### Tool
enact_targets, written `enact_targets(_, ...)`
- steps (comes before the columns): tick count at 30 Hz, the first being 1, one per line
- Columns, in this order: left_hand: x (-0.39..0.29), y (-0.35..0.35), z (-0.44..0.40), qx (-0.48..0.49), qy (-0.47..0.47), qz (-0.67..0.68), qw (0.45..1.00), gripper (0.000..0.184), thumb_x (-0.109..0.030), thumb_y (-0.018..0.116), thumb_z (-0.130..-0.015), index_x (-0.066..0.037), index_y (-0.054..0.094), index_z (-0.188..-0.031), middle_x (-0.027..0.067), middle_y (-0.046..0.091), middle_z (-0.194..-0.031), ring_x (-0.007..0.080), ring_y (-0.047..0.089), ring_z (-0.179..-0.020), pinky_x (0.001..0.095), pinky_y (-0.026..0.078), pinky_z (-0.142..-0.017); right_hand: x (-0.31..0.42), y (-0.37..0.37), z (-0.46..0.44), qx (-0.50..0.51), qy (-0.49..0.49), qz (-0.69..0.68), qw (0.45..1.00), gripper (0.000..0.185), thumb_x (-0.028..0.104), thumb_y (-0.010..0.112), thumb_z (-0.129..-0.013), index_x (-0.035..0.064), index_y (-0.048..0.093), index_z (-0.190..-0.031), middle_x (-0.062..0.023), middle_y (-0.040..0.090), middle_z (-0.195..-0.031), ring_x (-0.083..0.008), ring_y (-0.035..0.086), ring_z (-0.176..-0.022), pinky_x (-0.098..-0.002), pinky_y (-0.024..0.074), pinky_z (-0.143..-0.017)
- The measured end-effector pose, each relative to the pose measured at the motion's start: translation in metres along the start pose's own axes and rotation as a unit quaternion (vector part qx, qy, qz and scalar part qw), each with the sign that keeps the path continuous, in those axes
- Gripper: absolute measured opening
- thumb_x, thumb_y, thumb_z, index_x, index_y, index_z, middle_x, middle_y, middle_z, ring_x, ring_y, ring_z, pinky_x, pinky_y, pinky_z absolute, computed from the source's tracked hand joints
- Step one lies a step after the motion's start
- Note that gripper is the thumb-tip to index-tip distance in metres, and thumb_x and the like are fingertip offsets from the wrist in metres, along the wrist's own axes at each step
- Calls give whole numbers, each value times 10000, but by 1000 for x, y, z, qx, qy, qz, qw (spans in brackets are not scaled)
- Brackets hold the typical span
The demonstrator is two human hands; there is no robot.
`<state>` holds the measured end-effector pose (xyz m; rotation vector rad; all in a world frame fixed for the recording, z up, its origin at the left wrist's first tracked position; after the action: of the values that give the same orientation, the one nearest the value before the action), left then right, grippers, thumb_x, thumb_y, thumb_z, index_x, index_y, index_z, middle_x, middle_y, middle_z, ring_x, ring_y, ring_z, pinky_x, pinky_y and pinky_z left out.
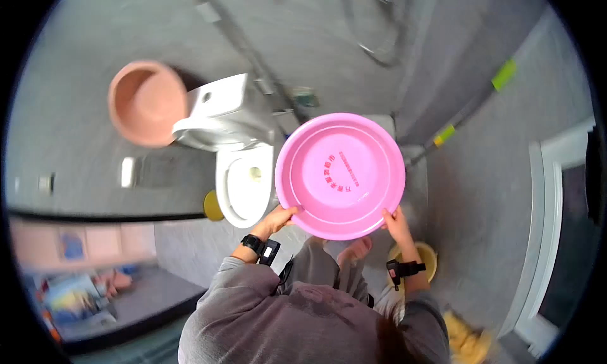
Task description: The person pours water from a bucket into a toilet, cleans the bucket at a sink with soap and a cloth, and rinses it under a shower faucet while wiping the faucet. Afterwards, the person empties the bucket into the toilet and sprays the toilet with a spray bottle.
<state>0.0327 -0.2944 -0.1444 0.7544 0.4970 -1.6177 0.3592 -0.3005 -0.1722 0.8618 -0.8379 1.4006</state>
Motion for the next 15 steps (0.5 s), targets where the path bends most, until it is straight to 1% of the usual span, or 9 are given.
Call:
enact_targets(1,-4,-17,18,-34,30,28,999,447,-140,538,-749,34,382,-1130,141,520,-969,161,573,-754,223,514,-645,28,24,-5,25,-45,20,998,349,138,520,-786,-39,380,-1052,-97,538,-831,-138,539,-630,-237,459,-471)
enact_targets(3,-13,-50,47,-73,75,86,991,453,-157,552,-749,31,387,-1127,142,522,-970,162,575,-749,221,514,-643,67,73,-20,74,-78,6,994,347,132,520,-785,-38,382,-1054,-101,538,-836,-140,544,-639,-238,463,-481)
enact_targets(4,-14,-66,67,-98,80,118,985,449,-178,553,-758,31,394,-1122,135,526,-972,161,573,-765,224,511,-646,78,96,-25,99,-85,-37,991,345,126,519,-783,-36,385,-1056,-104,539,-841,-142,548,-648,-239,466,-491)
enact_targets(6,-10,-102,99,-137,73,152,976,424,-225,531,-796,16,406,-1122,111,532,-988,154,564,-820,219,501,-659,106,142,-35,130,-101,-12,986,350,114,520,-779,-34,380,-1064,-110,541,-850,-143,554,-633,-235,466,-480)
enact_targets(8,-21,-156,138,-198,158,218,943,379,-211,490,-824,-12,403,-1135,88,534,-992,143,557,-844,218,493,-685,147,210,-36,193,-119,25,974,363,102,519,-777,-22,369,-1083,-105,549,-827,-141,554,-593,-231,463,-466)
enact_targets(10,-46,-196,162,-226,248,266,904,364,-192,456,-843,-43,376,-1164,73,501,-1056,149,527,-916,250,461,-772,187,267,-51,222,-128,24,966,361,103,516,-780,-12,367,-1089,-96,553,-810,-134,549,-568,-228,456,-455)
enact_targets(13,-67,-265,173,-283,315,274,863,409,-181,457,-841,-51,315,-1202,83,459,-1115,169,480,-993,288,423,-832,246,354,-69,240,-128,51,961,349,116,509,-793,17,371,-1098,-70,561,-773,-114,536,-526,-222,438,-432)
enact_targets(14,-69,-280,167,-301,328,275,852,435,-175,461,-839,-52,287,-1218,89,445,-1134,175,466,-1014,300,411,-847,263,374,-79,231,-137,72,961,349,139,516,-797,23,377,-1094,-62,563,-773,-108,531,-518,-216,430,-426)
enact_targets(15,-76,-303,165,-314,357,255,842,488,-164,471,-833,-52,231,-1243,98,417,-1167,183,445,-1038,299,404,-849,279,403,-92,230,-162,86,956,335,212,506,-811,41,413,-1084,-35,562,-782,-97,526,-586,-200,424,-480)
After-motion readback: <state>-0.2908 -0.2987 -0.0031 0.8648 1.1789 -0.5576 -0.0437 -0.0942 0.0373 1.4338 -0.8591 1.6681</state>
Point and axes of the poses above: each hand's wrist, its own z-axis away from the middle knuckle, its own y-axis out of the palm, x = y × z, the point moved 8 cm from there along -z, towards the middle knuckle
